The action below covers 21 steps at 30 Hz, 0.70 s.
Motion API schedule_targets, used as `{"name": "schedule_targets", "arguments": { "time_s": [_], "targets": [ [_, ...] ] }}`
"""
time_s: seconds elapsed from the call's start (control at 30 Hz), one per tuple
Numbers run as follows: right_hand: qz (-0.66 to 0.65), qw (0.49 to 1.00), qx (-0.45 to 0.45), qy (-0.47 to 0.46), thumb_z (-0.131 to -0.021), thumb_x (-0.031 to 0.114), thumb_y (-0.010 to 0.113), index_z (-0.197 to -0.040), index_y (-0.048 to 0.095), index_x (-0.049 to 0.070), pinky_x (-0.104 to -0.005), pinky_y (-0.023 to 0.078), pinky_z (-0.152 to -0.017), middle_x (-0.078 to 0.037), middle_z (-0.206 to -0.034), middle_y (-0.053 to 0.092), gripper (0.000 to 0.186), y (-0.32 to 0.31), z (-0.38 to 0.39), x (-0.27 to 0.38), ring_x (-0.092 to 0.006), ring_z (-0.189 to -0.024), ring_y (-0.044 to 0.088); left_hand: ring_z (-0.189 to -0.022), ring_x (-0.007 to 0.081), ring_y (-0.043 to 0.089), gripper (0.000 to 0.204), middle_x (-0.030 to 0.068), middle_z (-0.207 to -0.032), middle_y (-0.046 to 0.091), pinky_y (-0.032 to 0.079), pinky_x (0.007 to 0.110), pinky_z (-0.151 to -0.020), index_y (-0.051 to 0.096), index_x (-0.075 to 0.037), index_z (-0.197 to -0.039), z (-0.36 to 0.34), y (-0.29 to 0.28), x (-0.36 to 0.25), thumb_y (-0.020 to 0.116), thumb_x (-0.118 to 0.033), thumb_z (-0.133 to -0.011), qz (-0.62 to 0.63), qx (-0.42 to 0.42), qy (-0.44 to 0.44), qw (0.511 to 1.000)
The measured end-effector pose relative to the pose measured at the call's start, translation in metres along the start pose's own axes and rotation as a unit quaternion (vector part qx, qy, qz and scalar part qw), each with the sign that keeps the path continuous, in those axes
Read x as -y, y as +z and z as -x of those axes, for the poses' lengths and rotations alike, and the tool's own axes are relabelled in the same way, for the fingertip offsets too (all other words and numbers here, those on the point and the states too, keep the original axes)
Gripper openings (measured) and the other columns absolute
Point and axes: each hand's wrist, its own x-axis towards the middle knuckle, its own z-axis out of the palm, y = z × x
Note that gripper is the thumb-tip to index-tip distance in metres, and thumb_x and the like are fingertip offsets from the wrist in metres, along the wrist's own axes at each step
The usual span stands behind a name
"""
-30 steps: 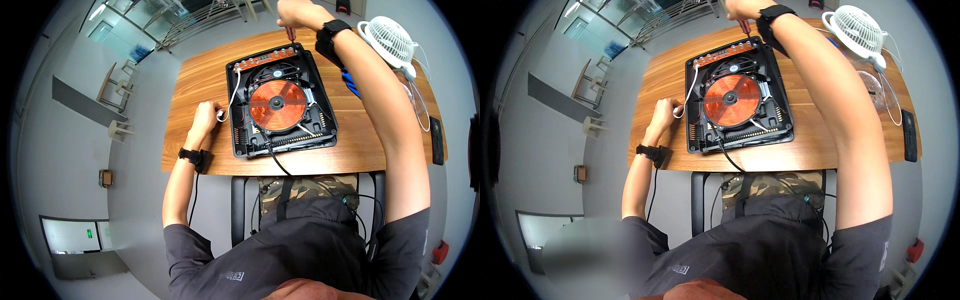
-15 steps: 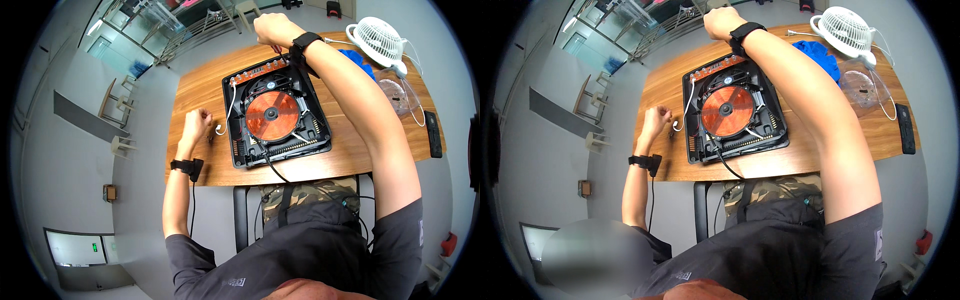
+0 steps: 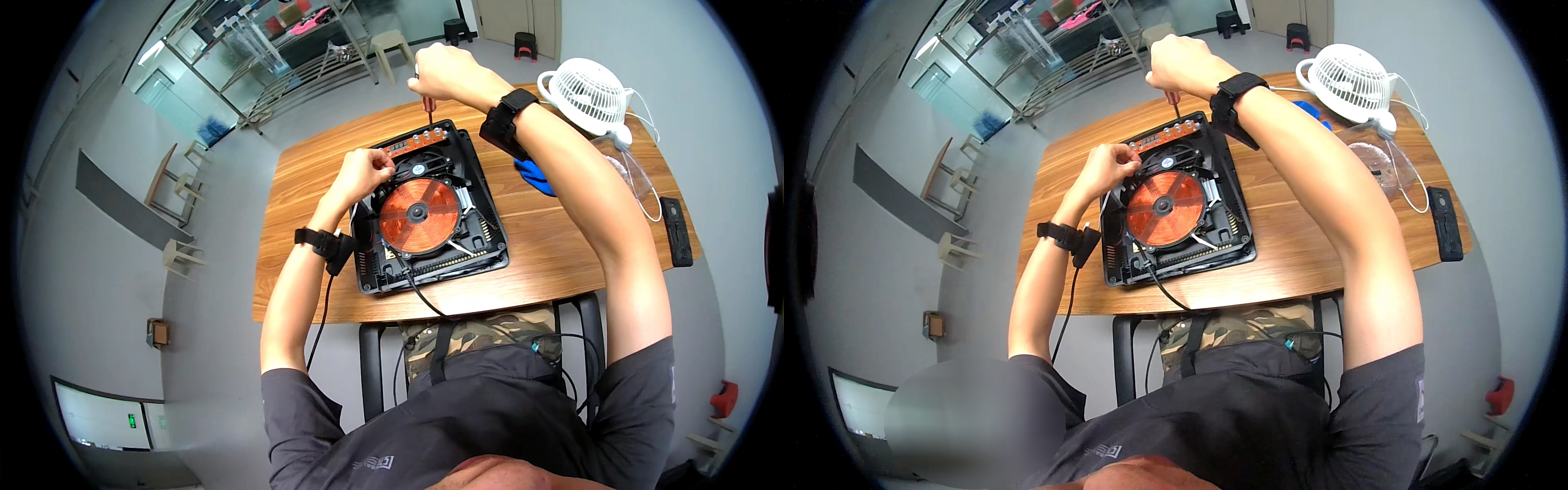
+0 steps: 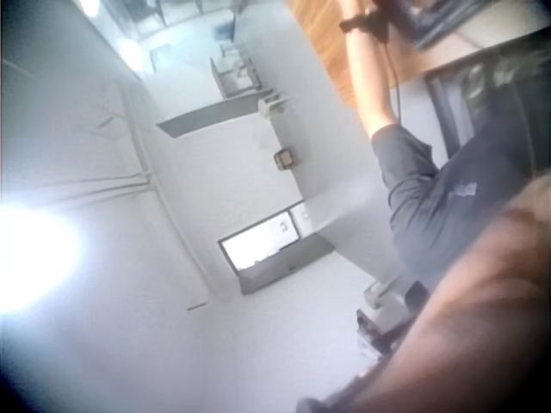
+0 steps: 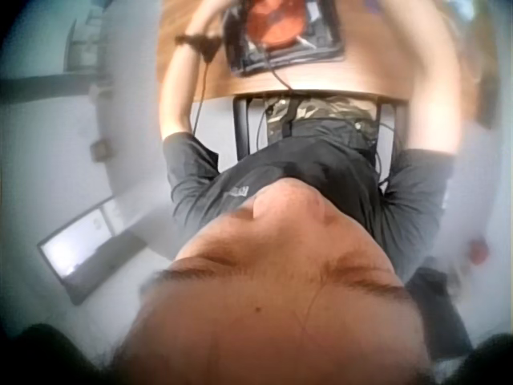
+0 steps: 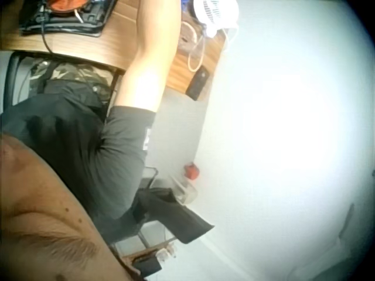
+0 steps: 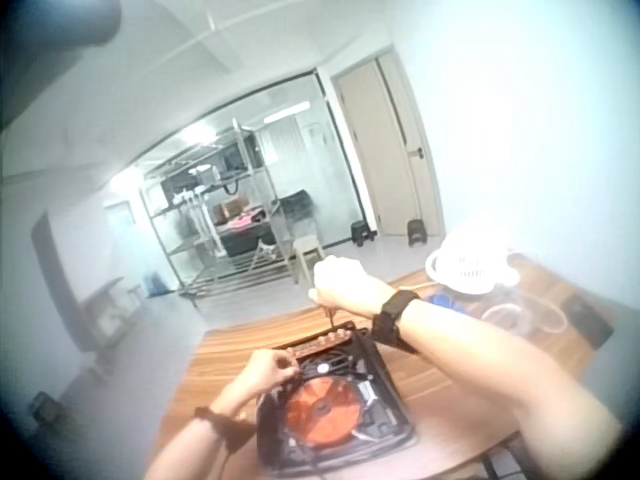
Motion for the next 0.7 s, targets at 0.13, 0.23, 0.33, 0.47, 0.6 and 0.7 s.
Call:
{"name": "schedule_targets", "arguments": {
  "time_s": [0.13, 0.23, 0.33, 0.47, 0.6, 0.7],
  "targets": [
    [-0.007, 1.0, 0.0, -0.023, -0.083, 0.031, 0.063, -0.089, 0.074, -0.001, -0.0434, 0.059, -0.077, -0.021, -0.084, 0.073, 0.034, -0.024, 0.021, 0.006, -0.0369, -0.081, 0.072, -0.07, 0.0138, 0.068, 0.013, 0.0091, -0.075, 0.072, 0.054, 0.03, -0.068, 0.074, 0.0, -0.091, -0.007, 0.013, -0.022, 0.072, -0.01, -0.083, -0.028, 0.011, -0.008, 1.0],
    [-0.023, 0.998, -0.002, -0.053, -0.081, 0.031, 0.064, -0.089, 0.075, -0.001, -0.0438, 0.059, -0.077, -0.022, -0.084, 0.072, 0.035, -0.028, 0.032, 0.013, -0.0371, -0.081, 0.072, -0.072, 0.0174, 0.069, 0.015, 0.011, -0.077, 0.072, 0.054, 0.032, -0.07, 0.075, 0.0, -0.091, -0.009, 0.027, -0.011, 0.074, -0.012, -0.082, -0.052, -0.008, 0.054, 0.997],
    [-0.042, 0.996, -0.006, -0.083, -0.084, 0.039, 0.065, -0.089, 0.068, -0.002, -0.0451, 0.058, -0.073, -0.024, -0.08, 0.07, 0.041, -0.028, 0.045, 0.018, -0.0398, -0.078, 0.071, -0.074, 0.019, 0.069, 0.017, 0.0119, -0.079, 0.072, 0.054, 0.033, -0.072, 0.075, 0.0, -0.091, -0.008, 0.033, -0.013, 0.075, -0.014, -0.081, -0.035, 0.011, 0.052, 0.998],
    [-0.056, 0.992, -0.006, -0.113, -0.084, 0.038, 0.065, -0.087, 0.067, -0.003, -0.0461, 0.057, -0.072, -0.025, -0.079, 0.069, 0.041, -0.024, 0.057, 0.026, -0.0412, -0.078, 0.07, -0.071, 0.0183, 0.067, 0.017, 0.0115, -0.076, 0.071, 0.053, 0.033, -0.07, 0.074, 0.001, -0.088, -0.004, 0.038, -0.018, 0.076, -0.015, -0.082, -0.018, 0.032, 0.049, 0.998],
    [-0.073, 0.99, -0.006, -0.122, -0.083, 0.037, 0.065, -0.089, 0.067, -0.003, -0.047, 0.057, -0.074, -0.026, -0.081, 0.069, 0.041, -0.017, 0.063, 0.034, -0.042, -0.078, 0.07, -0.07, 0.0187, 0.067, 0.015, 0.0127, -0.075, 0.071, 0.053, 0.034, -0.068, 0.072, 0.001, -0.085, 0.001, 0.039, -0.025, 0.075, -0.013, -0.082, -0.022, 0.036, 0.059, 0.997],
    [-0.074, 0.987, -0.01, -0.14, -0.083, 0.036, 0.065, -0.091, 0.068, -0.003, -0.0474, 0.057, -0.074, -0.026, -0.081, 0.069, 0.04, -0.013, 0.067, 0.042, -0.0421, -0.078, 0.07, -0.071, 0.0194, 0.068, 0.012, 0.0134, -0.077, 0.071, 0.053, 0.033, -0.068, 0.071, 0.002, -0.084, -0.001, 0.043, -0.015, 0.074, -0.01, -0.081, -0.021, 0.045, 0.09, 0.995]
  ]
}}
